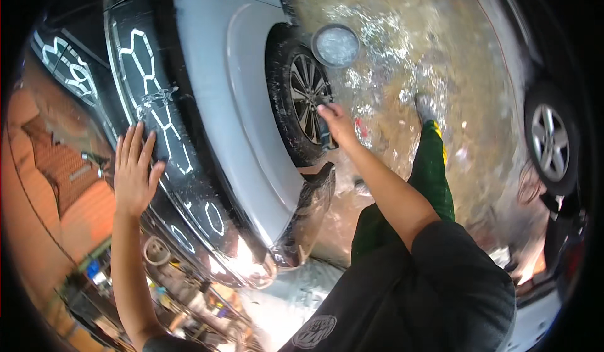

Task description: The recorder uses a sanding block and water from a bucket to wet-sand the primer on a vehicle's front fender.

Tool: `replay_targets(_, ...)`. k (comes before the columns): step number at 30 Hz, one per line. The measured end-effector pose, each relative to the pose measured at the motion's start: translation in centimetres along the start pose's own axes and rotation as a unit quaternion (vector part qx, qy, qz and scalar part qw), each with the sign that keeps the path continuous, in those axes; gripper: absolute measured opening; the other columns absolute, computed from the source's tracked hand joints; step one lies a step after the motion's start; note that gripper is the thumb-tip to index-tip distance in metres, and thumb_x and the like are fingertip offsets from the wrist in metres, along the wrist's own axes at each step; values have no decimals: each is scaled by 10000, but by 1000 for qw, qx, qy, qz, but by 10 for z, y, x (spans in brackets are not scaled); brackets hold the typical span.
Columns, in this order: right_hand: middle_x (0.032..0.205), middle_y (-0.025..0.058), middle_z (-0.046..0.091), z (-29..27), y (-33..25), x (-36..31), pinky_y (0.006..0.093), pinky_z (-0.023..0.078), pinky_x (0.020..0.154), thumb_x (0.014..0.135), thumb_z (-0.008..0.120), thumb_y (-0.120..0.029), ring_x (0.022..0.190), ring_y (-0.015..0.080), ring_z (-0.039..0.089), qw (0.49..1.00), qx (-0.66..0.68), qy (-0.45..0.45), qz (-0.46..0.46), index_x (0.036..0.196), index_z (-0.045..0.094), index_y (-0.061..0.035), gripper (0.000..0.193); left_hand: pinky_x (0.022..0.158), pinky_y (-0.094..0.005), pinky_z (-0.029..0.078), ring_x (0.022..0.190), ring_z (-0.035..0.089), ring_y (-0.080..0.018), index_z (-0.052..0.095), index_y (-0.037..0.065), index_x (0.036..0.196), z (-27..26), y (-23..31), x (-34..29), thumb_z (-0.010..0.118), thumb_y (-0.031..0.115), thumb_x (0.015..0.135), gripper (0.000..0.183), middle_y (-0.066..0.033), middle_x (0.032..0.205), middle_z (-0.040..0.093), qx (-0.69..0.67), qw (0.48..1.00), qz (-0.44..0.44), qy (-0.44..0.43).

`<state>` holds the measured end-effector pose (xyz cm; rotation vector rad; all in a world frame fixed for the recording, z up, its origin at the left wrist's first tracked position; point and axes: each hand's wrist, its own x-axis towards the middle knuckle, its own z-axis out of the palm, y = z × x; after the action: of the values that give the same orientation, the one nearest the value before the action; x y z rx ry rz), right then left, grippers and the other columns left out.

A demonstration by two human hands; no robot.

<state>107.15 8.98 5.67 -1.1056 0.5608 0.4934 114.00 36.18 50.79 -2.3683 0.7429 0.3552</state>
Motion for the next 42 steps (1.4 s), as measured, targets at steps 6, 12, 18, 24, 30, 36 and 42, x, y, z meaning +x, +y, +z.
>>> replay_targets(6, 1409, 216, 516, 71, 36, -112, 393, 439, 1083, 927, 760, -324, 1300, 302, 534, 986, -6, -94, -140, 1413, 503, 4, 640, 1244, -578, 97, 1551, 187, -410, 405, 36, 1543, 28, -10, -16, 327, 607, 1035, 768, -175, 1632, 346, -92, 991, -8, 92)
replay_targets(12, 1517, 247, 370, 108, 77, -130, 453, 406, 1135, 965, 711, -226, 1380, 406, 453, 950, 2, -43, -308, 1492, 375, 1, 665, 1245, -567, 98, 1555, 153, -440, 360, 5, 1559, 36, -12, -14, 305, 610, 1039, 800, -190, 1636, 336, -108, 989, -18, 94)
replay_targets(18, 1618, 264, 268, 96, 96, -128, 527, 296, 1206, 993, 656, -204, 1479, 457, 325, 911, -39, -117, -393, 1544, 390, -59, 629, 1253, -547, 75, 1567, 126, -398, 340, -8, 1565, 38, -17, -19, 344, 639, 1024, 844, -193, 1641, 320, -147, 983, -24, 105)
replay_targets(24, 1582, 289, 327, 149, -56, 26, 451, 339, 1190, 1044, 555, -341, 1474, 456, 322, 933, 2, -61, -356, 1495, 467, -38, 550, 1253, -556, 67, 1568, 121, -402, 324, -2, 1573, 38, -11, -10, 342, 602, 1033, 810, -187, 1652, 303, -155, 980, -31, 117)
replay_targets(30, 1598, 293, 300, 158, -35, 18, 443, 347, 1185, 1056, 523, -372, 1490, 439, 304, 935, -8, -61, -349, 1525, 430, -59, 571, 1253, -563, 72, 1566, 137, -406, 323, 2, 1575, 41, -16, -14, 343, 565, 1039, 777, -186, 1653, 305, -124, 985, -21, 116)
replay_targets(36, 1651, 233, 227, 80, 110, -132, 452, 305, 1220, 994, 657, -188, 1522, 384, 286, 915, -82, -128, -374, 1544, 423, -87, 606, 1253, -546, 82, 1569, 128, -386, 320, -9, 1572, 39, -11, -10, 361, 557, 1047, 773, -188, 1657, 287, -175, 978, -9, 115)
replay_targets(42, 1585, 304, 300, 151, -45, 52, 449, 360, 1173, 1047, 533, -334, 1465, 433, 344, 922, -62, -42, -379, 1501, 436, -29, 555, 1252, -549, 83, 1564, 146, -392, 295, -13, 1582, 39, -9, -10, 360, 554, 1049, 781, -190, 1661, 280, -160, 980, -23, 114)
